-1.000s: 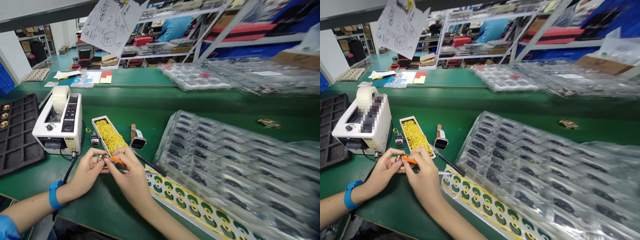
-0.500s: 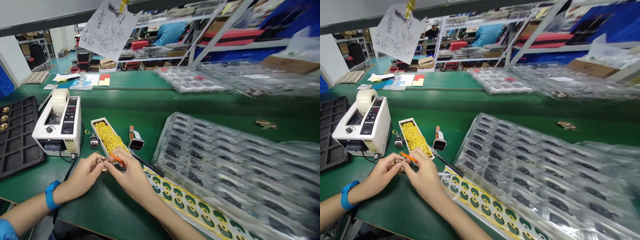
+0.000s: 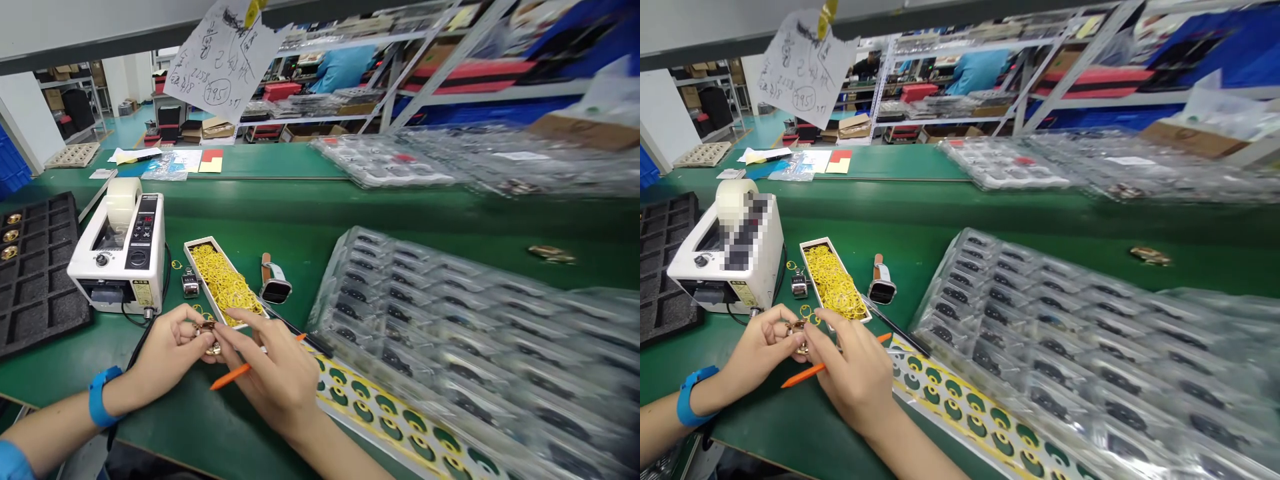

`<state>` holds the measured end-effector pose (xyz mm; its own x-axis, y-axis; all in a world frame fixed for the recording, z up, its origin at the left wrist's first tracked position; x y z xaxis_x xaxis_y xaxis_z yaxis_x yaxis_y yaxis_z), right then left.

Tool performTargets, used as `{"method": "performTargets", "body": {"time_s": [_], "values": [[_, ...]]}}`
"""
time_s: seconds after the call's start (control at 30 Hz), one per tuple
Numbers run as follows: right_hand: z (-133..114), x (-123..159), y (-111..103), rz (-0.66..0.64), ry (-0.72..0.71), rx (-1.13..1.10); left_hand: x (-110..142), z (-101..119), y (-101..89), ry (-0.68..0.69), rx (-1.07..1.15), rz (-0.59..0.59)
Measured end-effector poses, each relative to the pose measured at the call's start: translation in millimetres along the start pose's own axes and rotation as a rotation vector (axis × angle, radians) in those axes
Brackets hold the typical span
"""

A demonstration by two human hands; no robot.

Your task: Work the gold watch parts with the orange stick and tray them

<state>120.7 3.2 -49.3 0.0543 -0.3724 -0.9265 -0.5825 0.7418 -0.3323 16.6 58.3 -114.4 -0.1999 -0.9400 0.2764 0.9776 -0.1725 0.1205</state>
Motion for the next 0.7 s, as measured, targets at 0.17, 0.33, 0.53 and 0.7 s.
{"method": "performTargets", "body": {"time_s": [0.17,0.33,0.53,0.7], "values": [[-1.1,1.1,7.7,-0.063,-0.041,-0.074,6.3,0.8,2.2,0.055,-0.043,-0.005],[-5.6,5.2,7.6,-0.067,-0.142,-0.082,7.0,-0.3,-0.1,0.115,-0.108,0.016],[-5.4,8.1,4.7,-0.046,-0.200,-0.112,7.1,-3.9,-1.4,0.158,-0.148,0.020],[-8.5,6.1,4.8,-0.047,-0.197,-0.113,9.2,-2.7,-2.8,0.271,-0.276,0.030]]}}
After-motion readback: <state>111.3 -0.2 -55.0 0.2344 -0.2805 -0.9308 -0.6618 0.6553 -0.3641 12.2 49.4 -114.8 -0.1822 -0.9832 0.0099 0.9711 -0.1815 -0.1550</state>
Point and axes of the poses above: each hand's wrist, its own x-axis away from the middle knuckle, its own y-axis out of the palm, z = x × y, the point moved 8 cm from there along -x, towards the middle knuckle, and after that the axes turned 12 degrees about z, right-handed, at the moved point
